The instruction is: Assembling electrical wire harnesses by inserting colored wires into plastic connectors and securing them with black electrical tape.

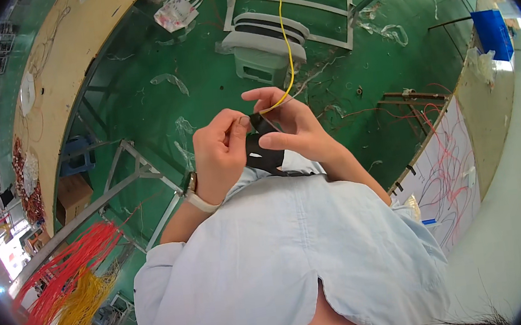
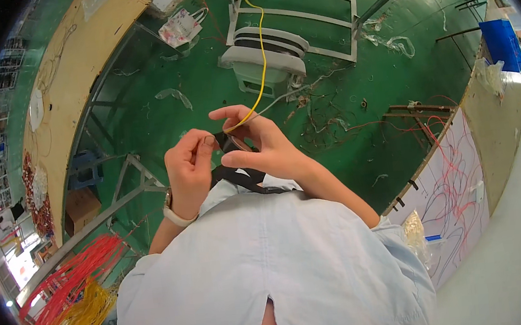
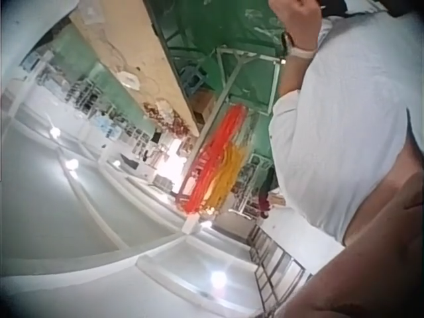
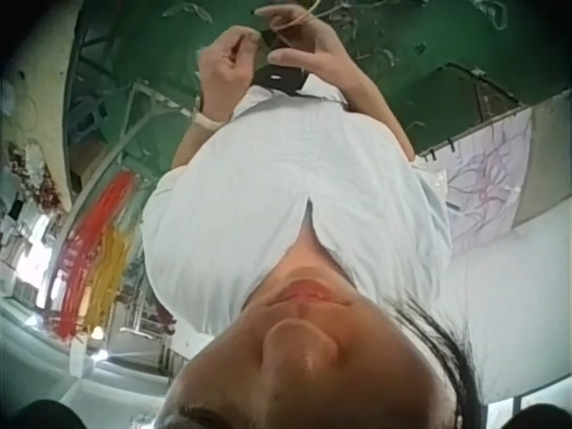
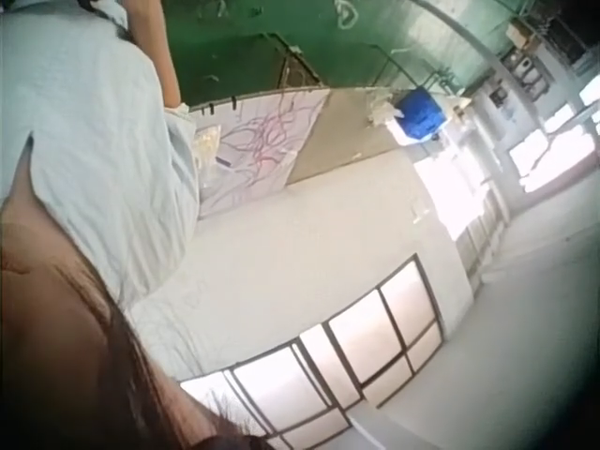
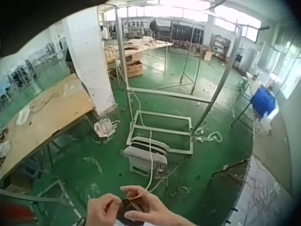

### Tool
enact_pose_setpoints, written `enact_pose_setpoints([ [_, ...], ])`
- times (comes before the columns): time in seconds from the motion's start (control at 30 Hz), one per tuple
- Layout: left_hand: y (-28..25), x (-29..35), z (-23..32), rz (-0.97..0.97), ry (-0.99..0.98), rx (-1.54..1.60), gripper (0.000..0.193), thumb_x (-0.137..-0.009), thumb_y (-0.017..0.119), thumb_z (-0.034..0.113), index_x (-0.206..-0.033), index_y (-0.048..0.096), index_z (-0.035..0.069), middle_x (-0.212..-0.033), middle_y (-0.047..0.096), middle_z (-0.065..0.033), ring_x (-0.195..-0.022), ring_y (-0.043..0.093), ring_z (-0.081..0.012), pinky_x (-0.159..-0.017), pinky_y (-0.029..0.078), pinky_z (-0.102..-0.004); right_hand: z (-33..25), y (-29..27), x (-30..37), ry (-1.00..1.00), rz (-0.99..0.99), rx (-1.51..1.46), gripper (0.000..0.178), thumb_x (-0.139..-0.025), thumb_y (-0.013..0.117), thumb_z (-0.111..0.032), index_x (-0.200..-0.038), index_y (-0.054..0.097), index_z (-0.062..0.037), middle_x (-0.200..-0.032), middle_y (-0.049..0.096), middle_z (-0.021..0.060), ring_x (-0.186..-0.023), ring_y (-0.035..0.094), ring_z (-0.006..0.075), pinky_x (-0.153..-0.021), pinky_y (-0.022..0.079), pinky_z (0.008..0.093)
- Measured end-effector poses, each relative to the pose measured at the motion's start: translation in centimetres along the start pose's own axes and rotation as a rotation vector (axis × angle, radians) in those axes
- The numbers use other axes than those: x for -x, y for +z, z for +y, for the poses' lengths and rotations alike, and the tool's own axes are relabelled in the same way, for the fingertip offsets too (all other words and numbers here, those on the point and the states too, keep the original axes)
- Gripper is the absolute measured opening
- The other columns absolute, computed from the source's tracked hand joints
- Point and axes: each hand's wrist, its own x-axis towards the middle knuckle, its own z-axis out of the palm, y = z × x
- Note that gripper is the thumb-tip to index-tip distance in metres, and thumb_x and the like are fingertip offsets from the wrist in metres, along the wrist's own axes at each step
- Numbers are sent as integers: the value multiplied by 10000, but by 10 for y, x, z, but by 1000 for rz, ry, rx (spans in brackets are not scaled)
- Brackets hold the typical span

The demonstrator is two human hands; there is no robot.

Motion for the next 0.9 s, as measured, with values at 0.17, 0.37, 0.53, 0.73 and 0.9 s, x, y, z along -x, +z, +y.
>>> enact_pose_setpoints([
  [0.17,1,-6,-14,173,201,-421,45,-884,556,39,-862,578,6,-591,543,-68,-475,472,-100,-437,343,-265,-1,15,7,66,206,83,941,-670,828,-148,-1435,295,-22,-1034,530,33,-965,508,121,-893,402,268],
  [0.37,5,4,-28,125,48,321,98,-930,492,35,-901,569,-18,-616,480,9,-513,393,-45,-475,288,-211,-33,30,28,-145,66,-47,1104,-684,813,-408,-1471,151,-5,-1144,583,155,-941,563,186,-828,452,318],
  [0.53,-1,-4,-4,-295,-399,862,221,-980,432,163,-833,522,25,-574,234,79,-442,193,-19,-384,149,-197,22,-24,30,167,279,-169,801,-766,619,-285,-1408,286,58,-1229,550,171,-1044,557,242,-920,420,363],
  [0.73,-5,-1,2,-558,-535,1033,199,-973,436,154,-855,522,18,-590,261,76,-432,179,-13,-368,148,-189,7,-39,-15,-149,-391,-408,897,-644,710,-396,-1327,418,107,-1332,472,191,-1223,465,292,-1054,316,406],
  [0.9,-9,2,5,-435,-477,782,200,-965,462,155,-838,547,25,-571,305,63,-432,223,-29,-378,176,-209,-14,-20,-1,-120,-154,46,373,-765,707,-30,-1122,624,41,-1111,560,99,-978,569,171,-854,465,301],
])
